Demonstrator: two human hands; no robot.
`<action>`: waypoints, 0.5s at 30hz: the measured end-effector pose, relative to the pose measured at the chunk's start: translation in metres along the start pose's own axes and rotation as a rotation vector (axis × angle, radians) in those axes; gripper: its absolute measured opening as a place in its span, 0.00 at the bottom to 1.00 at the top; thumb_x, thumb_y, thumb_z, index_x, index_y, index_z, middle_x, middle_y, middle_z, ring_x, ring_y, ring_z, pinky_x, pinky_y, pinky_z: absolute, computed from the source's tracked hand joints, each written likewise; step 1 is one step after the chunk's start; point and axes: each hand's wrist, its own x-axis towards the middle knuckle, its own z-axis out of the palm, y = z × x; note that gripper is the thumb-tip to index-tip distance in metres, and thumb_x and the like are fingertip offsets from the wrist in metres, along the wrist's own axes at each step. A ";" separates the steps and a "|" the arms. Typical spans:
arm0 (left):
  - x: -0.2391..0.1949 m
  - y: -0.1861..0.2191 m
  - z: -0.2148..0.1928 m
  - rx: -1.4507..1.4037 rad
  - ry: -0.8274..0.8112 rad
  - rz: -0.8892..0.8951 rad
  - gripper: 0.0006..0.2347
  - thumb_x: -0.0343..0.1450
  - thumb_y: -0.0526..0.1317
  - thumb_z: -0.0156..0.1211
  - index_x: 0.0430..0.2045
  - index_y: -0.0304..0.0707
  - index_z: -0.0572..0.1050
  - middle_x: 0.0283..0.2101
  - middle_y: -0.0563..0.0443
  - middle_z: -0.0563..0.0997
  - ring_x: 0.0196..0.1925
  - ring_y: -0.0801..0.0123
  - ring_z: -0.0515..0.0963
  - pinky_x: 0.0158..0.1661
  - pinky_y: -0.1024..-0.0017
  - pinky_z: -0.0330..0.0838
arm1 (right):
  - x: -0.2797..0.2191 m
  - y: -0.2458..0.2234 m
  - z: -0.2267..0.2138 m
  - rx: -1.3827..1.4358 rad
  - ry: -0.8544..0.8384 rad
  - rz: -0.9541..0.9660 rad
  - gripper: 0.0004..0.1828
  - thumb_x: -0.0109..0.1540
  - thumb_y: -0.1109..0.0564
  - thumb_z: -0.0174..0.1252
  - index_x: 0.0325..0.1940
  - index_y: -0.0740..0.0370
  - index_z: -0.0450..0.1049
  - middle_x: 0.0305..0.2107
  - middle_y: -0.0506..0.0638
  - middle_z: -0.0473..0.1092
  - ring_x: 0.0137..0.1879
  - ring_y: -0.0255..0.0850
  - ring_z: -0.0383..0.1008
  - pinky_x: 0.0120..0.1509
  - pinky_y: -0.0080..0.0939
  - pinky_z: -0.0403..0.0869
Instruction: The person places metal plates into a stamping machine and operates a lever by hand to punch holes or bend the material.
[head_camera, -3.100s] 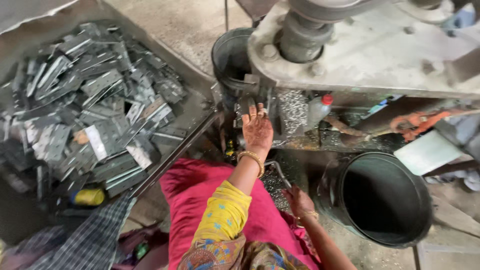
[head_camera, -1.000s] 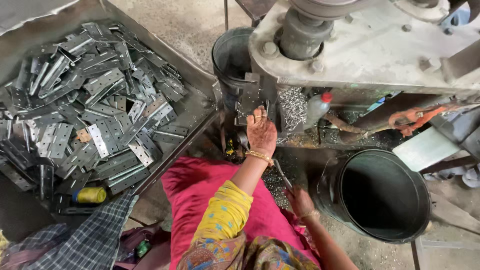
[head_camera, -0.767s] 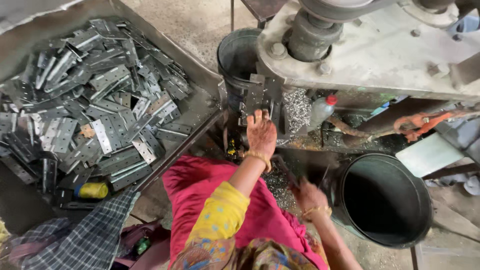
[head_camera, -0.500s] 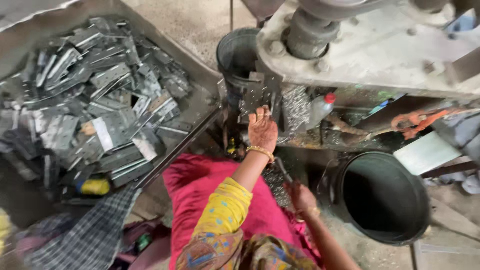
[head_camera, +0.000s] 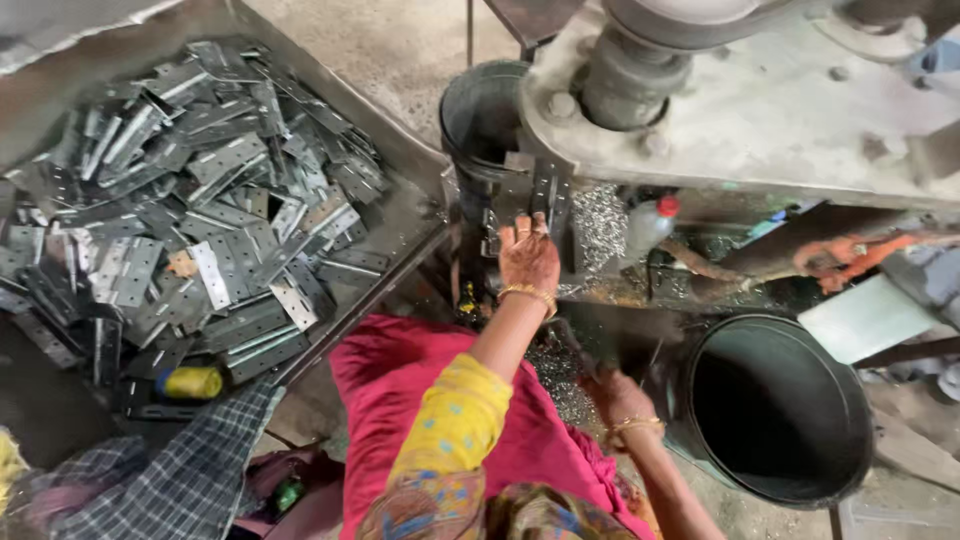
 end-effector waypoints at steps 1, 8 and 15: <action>0.000 0.002 -0.004 0.055 -0.098 0.032 0.18 0.71 0.39 0.52 0.54 0.37 0.79 0.64 0.50 0.71 0.63 0.60 0.65 0.57 0.58 0.58 | 0.007 0.005 -0.014 -0.171 -0.037 0.040 0.26 0.63 0.33 0.53 0.41 0.59 0.74 0.35 0.62 0.76 0.43 0.60 0.78 0.44 0.59 0.75; 0.028 0.018 0.016 0.159 -0.012 -0.015 0.18 0.70 0.42 0.52 0.53 0.41 0.77 0.68 0.51 0.66 0.68 0.56 0.61 0.59 0.53 0.55 | -0.008 0.023 0.037 -0.118 -0.040 0.083 0.26 0.63 0.33 0.51 0.44 0.56 0.74 0.34 0.61 0.77 0.42 0.58 0.79 0.46 0.58 0.75; -0.022 -0.078 0.027 -0.275 0.307 -0.136 0.18 0.66 0.41 0.53 0.51 0.45 0.75 0.61 0.48 0.75 0.64 0.54 0.69 0.58 0.45 0.60 | -0.013 0.001 0.002 -0.145 -0.104 0.193 0.26 0.62 0.33 0.53 0.50 0.53 0.75 0.39 0.64 0.77 0.46 0.64 0.77 0.48 0.62 0.74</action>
